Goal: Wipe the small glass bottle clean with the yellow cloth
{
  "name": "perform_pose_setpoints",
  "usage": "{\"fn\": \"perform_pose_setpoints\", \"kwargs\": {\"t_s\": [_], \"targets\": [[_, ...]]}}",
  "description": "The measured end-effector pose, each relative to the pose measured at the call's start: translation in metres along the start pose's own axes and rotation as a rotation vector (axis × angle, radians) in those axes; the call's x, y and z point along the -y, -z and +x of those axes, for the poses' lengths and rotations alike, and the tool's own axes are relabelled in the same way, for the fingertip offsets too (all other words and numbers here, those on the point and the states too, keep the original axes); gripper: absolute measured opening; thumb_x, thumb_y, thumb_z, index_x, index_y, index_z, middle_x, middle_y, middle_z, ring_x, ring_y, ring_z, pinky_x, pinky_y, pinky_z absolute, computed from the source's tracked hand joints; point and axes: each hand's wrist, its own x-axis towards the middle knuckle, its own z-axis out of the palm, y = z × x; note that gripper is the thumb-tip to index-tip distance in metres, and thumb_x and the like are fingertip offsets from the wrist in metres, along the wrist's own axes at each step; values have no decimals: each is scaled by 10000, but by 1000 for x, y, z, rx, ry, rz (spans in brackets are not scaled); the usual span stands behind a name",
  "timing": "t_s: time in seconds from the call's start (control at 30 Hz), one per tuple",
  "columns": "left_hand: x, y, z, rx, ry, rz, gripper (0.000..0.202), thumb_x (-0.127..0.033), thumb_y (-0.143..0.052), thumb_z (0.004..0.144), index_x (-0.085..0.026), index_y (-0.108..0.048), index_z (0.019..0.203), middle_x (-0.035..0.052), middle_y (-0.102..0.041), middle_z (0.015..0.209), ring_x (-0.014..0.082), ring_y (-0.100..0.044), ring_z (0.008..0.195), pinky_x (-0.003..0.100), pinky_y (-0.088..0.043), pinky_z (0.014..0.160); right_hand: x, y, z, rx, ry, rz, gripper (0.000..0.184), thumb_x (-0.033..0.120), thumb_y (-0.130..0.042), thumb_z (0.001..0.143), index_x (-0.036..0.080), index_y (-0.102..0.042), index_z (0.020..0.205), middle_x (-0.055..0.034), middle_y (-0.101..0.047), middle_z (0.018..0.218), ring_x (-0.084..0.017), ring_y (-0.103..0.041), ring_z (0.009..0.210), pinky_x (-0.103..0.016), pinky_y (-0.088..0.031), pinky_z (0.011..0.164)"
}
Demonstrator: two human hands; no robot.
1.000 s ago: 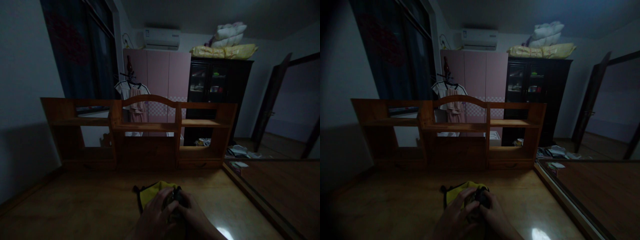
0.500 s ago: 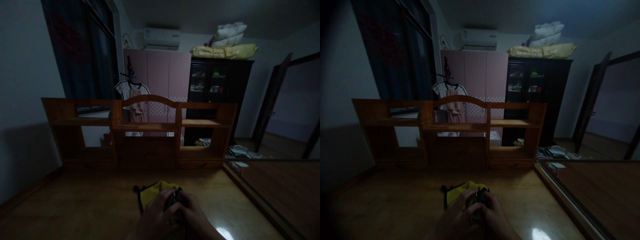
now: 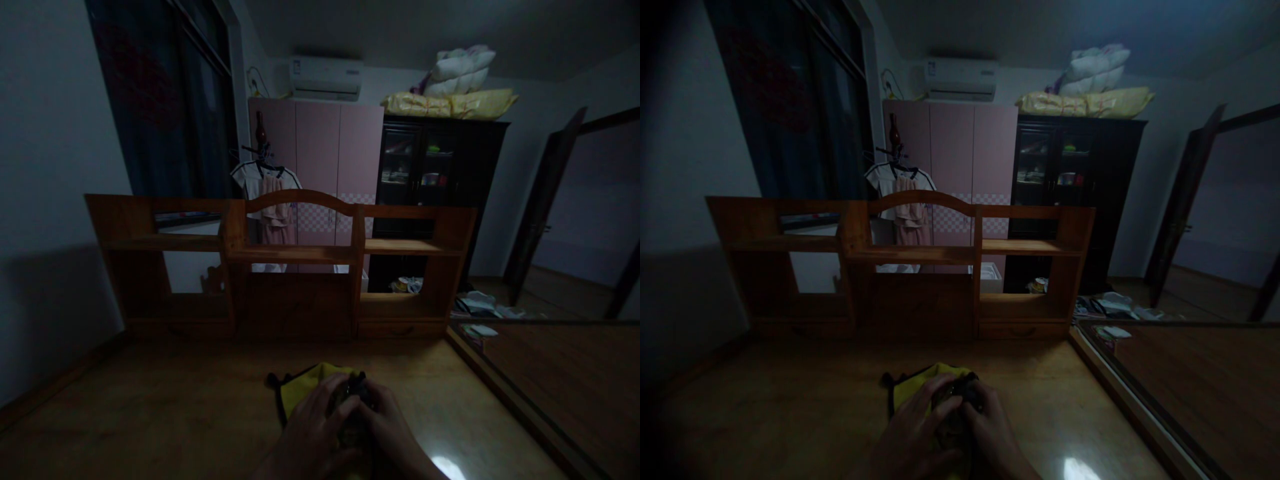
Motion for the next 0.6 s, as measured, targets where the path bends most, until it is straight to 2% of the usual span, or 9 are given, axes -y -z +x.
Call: {"fn": "perform_pose_setpoints", "kwargs": {"t_s": [0.2, 0.47, 0.6], "targets": [[-1, 3, 2, -5, -1, -19, 641, -541, -589, 880, -214, -370, 1385, 173, -337, 1440, 322, -403, 1314, 462, -488, 988, 4, 0, -2, -4, 2, 31, 362, 398, -720, 721, 165, -724, 998, -101, -697, 1009, -341, -611, 1001, -419, -497, 877], [2, 3, 2, 56, -13, -119, 690, -393, -690, 850, -225, -319, 1408, 162, -249, 1486, 312, -307, 1377, 473, -438, 1043, 12, -3, -3, 96, 18, 71, 401, 469, -725, 735, 159, -722, 988, -110, -708, 958, -356, -620, 970, -427, -508, 842], [-1, 8, 5, 80, -10, -172, 698, -305, -693, 844, -222, -299, 1415, 167, -225, 1500, 316, -284, 1391, 498, -415, 1060, 6, -4, -3, 43, -8, 138, 460, 488, -748, 717, 173, -706, 1050, -114, -696, 1031, -350, -622, 996, -433, -509, 855]]}}
